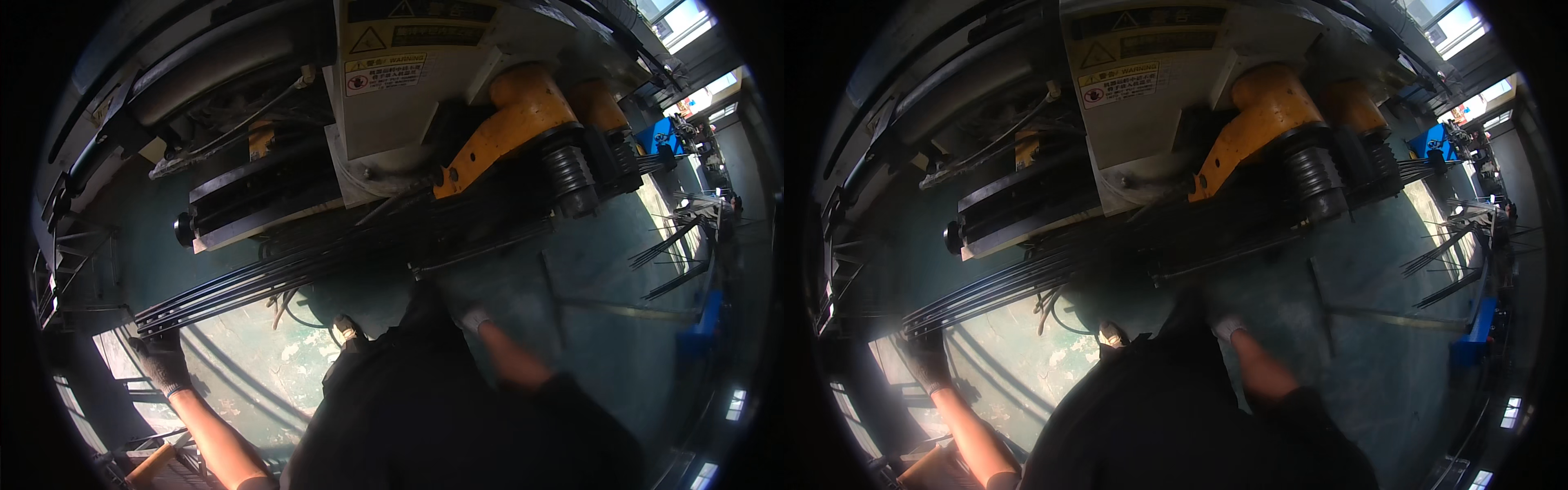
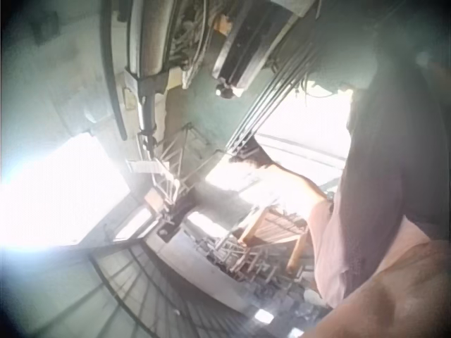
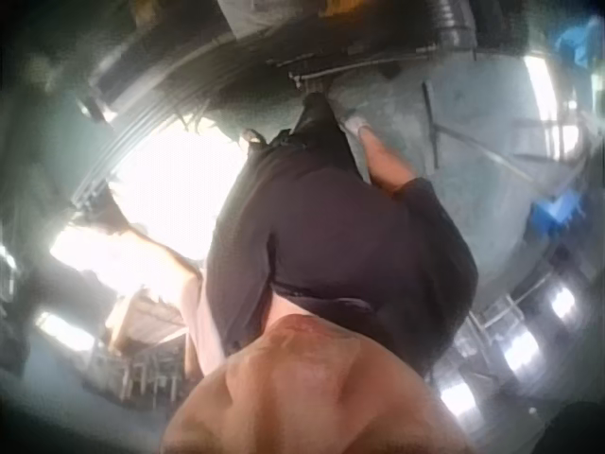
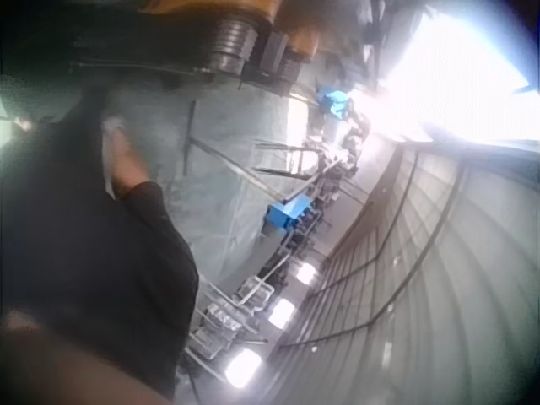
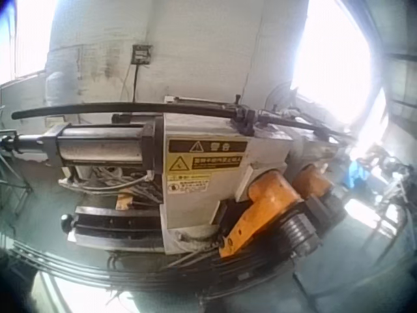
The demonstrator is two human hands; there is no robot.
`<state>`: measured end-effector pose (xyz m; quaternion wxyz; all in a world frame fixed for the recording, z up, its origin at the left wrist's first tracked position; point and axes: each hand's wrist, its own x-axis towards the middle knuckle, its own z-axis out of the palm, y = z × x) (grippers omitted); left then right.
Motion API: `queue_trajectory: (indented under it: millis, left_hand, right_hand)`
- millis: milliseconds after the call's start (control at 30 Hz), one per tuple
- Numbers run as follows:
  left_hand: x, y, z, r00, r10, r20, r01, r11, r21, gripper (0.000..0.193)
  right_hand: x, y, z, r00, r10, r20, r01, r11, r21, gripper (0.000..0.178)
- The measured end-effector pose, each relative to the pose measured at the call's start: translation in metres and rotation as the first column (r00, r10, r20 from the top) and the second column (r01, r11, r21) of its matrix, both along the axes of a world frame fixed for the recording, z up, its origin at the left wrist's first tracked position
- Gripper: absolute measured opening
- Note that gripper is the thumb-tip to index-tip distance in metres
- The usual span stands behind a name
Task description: The person picks up straight metal rods from a rack, feeds them into a bending machine, and removes the bent rods to place them on a nearby rack. The process is repeated multiple times throughout the clip.
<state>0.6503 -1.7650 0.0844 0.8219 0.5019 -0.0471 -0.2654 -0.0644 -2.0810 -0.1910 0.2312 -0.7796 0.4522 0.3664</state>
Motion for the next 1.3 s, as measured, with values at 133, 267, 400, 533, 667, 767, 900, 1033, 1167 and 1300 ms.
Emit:
queue_trajectory:
  millis: [133, 267, 400, 533, 667, 767, 900, 1033, 1167, 1300]
  left_hand:
    - [-0.069, -0.045, -0.03, 0.906, 0.285, -0.312, -0.338, 0.932, -0.132, 0.07]
    - [-0.205, -0.142, -0.085, 0.983, -0.098, -0.153, 0.141, 0.945, 0.296, 0.045]
    - [-0.322, -0.227, -0.1, 0.077, -0.951, 0.3, -0.403, 0.245, 0.882, 0.022]
    - [-0.353, -0.254, -0.081, 0.329, -0.859, 0.393, -0.218, 0.335, 0.917, 0.019]
    - [-0.338, -0.248, -0.066, 0.349, -0.882, 0.317, -0.243, 0.242, 0.939, 0.022]
    - [-0.332, -0.244, -0.063, 0.303, -0.909, 0.287, -0.204, 0.233, 0.951, 0.026]
    - [-0.343, -0.241, -0.066, 0.073, -0.912, 0.403, -0.319, 0.362, 0.876, 0.016]
    - [-0.357, -0.234, -0.076, -0.264, -0.83, 0.492, -0.354, 0.558, 0.751, 0.008]
    - [-0.36, -0.225, -0.072, -0.218, -0.871, 0.439, -0.276, 0.487, 0.829, 0.009]
    - [-0.349, -0.218, -0.033, -0.423, -0.828, 0.369, -0.56, 0.559, 0.612, 0.009]
  right_hand:
    - [-0.025, -0.058, -0.038, 0.912, -0.288, 0.293, 0.297, 0.955, 0.015, 0.055]
    - [-0.057, -0.131, -0.049, 0.806, -0.396, 0.441, 0.389, 0.914, 0.11, 0.058]
    - [-0.099, -0.207, -0.017, 0.853, -0.401, 0.334, 0.414, 0.91, 0.034, 0.058]
    - [-0.125, -0.239, 0.013, 0.838, -0.445, 0.317, 0.475, 0.88, -0.02, 0.057]
    - [-0.122, -0.22, 0.019, 0.798, -0.482, 0.361, 0.528, 0.848, -0.034, 0.057]
    - [-0.121, -0.176, 0.022, 0.798, -0.495, 0.344, 0.532, 0.846, -0.016, 0.057]
    - [-0.133, -0.119, 0.03, 0.769, -0.568, 0.295, 0.585, 0.81, 0.034, 0.054]
    - [-0.146, -0.096, 0.05, 0.711, -0.522, 0.472, 0.626, 0.775, -0.086, 0.041]
    - [-0.154, -0.124, 0.12, 0.843, -0.184, 0.505, 0.448, 0.76, -0.47, 0.032]
    - [-0.121, -0.172, 0.214, 0.503, -0.124, 0.856, 0.787, 0.475, -0.394, 0.03]
